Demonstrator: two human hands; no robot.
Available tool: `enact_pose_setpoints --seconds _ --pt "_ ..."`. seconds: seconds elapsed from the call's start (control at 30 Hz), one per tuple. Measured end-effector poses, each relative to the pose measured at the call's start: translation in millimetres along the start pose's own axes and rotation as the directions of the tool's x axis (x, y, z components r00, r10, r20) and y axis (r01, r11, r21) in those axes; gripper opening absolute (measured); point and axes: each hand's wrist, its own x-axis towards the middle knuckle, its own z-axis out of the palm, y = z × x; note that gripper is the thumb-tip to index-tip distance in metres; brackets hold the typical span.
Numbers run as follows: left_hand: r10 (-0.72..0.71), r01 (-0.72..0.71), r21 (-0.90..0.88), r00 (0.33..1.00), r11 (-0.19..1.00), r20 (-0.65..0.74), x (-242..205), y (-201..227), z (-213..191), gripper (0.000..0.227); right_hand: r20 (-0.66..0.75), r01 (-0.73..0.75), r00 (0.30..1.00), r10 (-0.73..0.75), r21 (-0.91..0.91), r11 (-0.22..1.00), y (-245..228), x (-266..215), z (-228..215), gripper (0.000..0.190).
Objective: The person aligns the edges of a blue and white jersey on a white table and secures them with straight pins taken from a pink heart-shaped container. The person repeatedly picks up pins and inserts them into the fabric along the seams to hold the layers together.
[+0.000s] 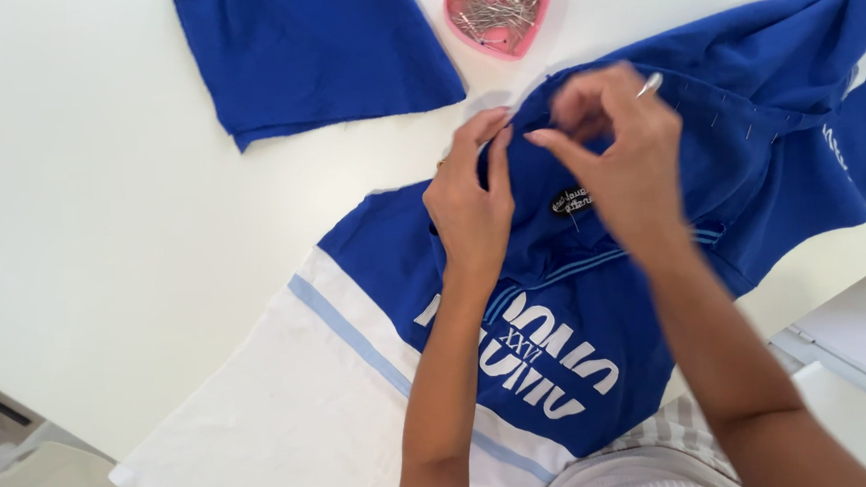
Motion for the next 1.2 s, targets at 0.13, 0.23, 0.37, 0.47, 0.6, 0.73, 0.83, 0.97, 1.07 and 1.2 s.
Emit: enact_pose_setpoints --seconds 0.13,0.23,0.37,0.47,0.6,0.73,0.83,0.97,1.07,1.2 --pt "0.222 -0.222 -0.016 0.968 0.975 0.117 6.2 6.8 -18.5 0.015 0.480 0.404 0.833 -0.274 -0.192 0.894 10.2 54.6 -22.3 0.063" --pt "0.236 -0.215 -0.122 0.952 0.969 0.195 10.2 10.8 -30.8 0.016 0.716 0.429 0.658 -0.233 -0.103 0.897 26.0 73.7 -18.7 0.020" --pt "0.184 -0.214 0.132 0.961 0.968 0.206 9.9 6.8 -45.7 0.042 0.681 0.356 0.667 -0.302 0.065 0.932 20.3 81.0 -18.1 0.019" --pt "0.162 -0.206 0.207 0.964 0.956 0.212 -4.7 3.9 -50.4 0.040 0.665 0.300 0.709 -0.235 0.016 0.954 13.9 69.7 -26.0 0.019" --pt "0.175 -0.198 0.199 0.976 0.960 0.130 -10.8 -2.6 -50.6 0.030 0.620 0.271 0.758 -0.204 -0.014 0.963 11.2 62.1 -29.0 0.019" --pt "0.140 -0.154 0.206 0.987 0.966 0.082 -12.4 8.5 -50.6 0.035 0.603 0.249 0.774 -0.192 -0.013 0.968 11.8 60.5 -29.7 0.016" --pt "0.113 -0.118 0.306 0.993 0.945 0.034 -17.3 10.3 -51.4 0.038 0.603 0.253 0.774 -0.194 -0.013 0.967 12.0 59.6 -31.2 0.016" --pt "0.144 -0.145 0.387 0.989 0.911 0.031 -14.6 15.4 -50.6 0.039 0.604 0.228 0.775 -0.185 0.004 0.974 10.6 61.5 -32.1 0.015" --pt "0.124 -0.126 0.274 0.992 0.953 0.024 -9.1 20.7 -43.7 0.035 0.605 0.214 0.776 -0.179 0.013 0.977 8.8 62.2 -32.2 0.014" --pt "0.007 -0.008 0.040 1.000 0.999 0.019 -6.4 17.9 -33.0 0.025 0.593 0.188 0.788 -0.168 0.027 0.982 8.2 61.0 -32.4 0.011"
